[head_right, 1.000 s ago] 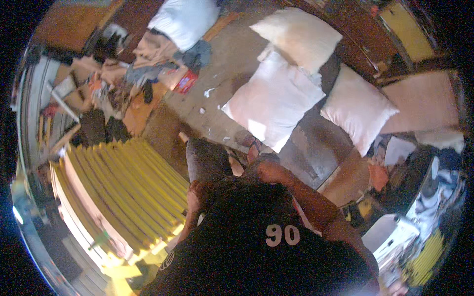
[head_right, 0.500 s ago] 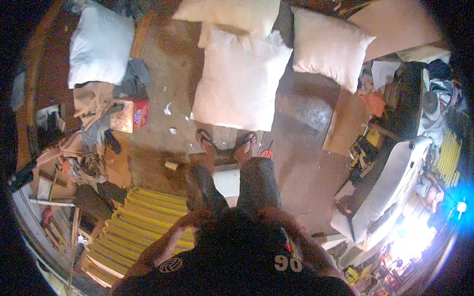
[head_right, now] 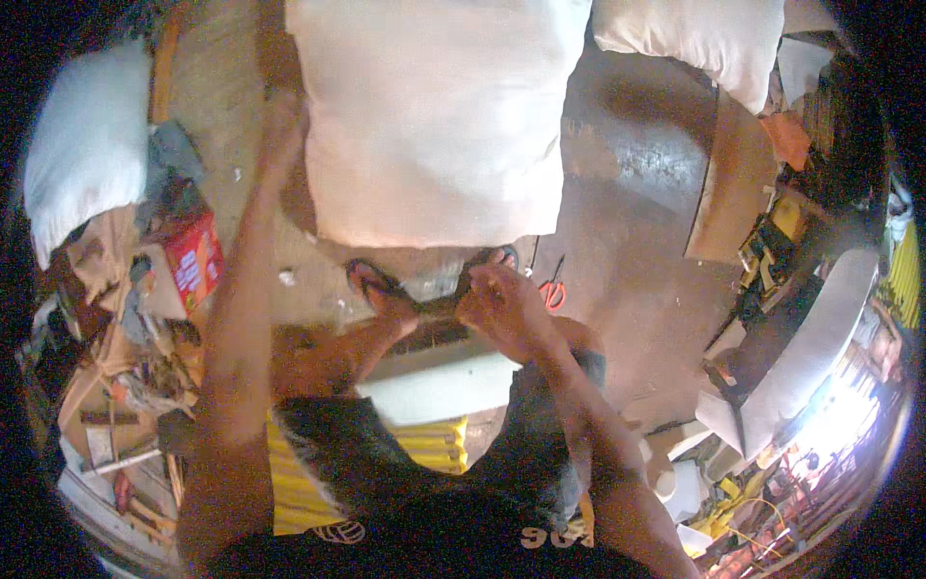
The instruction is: The person sits on the floor and sews a white pillow by hand. They use a needle and thread to stitch the opening closed, pulling the thread through the fabric repeatedly. The workspace is cluttered with other pillows and materials.
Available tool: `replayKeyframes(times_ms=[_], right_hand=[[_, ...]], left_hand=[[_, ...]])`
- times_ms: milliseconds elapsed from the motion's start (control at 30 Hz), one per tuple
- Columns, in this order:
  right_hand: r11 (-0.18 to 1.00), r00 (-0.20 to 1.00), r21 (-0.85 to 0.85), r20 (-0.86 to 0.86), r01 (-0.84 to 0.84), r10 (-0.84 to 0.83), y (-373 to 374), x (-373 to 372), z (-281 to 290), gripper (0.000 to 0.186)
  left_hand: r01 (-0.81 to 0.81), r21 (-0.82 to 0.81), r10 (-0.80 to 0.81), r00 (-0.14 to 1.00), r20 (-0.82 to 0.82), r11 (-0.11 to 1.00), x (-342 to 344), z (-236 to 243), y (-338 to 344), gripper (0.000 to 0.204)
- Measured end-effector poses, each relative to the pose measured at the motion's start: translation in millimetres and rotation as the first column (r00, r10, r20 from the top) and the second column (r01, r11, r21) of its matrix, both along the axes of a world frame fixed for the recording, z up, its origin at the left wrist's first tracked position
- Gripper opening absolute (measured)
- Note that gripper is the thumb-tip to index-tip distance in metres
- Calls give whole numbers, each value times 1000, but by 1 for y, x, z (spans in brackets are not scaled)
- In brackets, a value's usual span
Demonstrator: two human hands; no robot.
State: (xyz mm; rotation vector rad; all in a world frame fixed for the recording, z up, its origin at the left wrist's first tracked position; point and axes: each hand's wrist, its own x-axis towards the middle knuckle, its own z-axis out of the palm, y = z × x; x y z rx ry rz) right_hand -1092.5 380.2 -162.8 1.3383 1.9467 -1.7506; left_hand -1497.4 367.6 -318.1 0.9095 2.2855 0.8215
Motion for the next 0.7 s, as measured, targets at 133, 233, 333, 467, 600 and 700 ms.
replayKeyframes(times_ms=[133,233,333,467,600,700], right_hand=[[917,969,355,-97,-181,229,24,-18,-35,45],[967,981,246,-162,-64,106,26,-5,-64,28],[899,992,427,-36,-94,121,24,17,-76,24],[828,988,557,-85,-57,126,15,22,-73,22],[720,952,653,-306,232,-30,14,35,-49,21],[431,882,782,-464,450,-79,21,64,-23,24]], left_hand=[[-219,169,204,973,104,961,-112,-68,81,91],[-284,224,207,926,315,932,-103,-85,143,91],[-306,40,254,852,458,951,-38,-51,158,91],[-448,81,346,782,518,890,-55,-54,119,76],[-378,492,22,810,587,784,44,26,77,51],[-339,660,-170,796,581,671,101,84,24,39]])
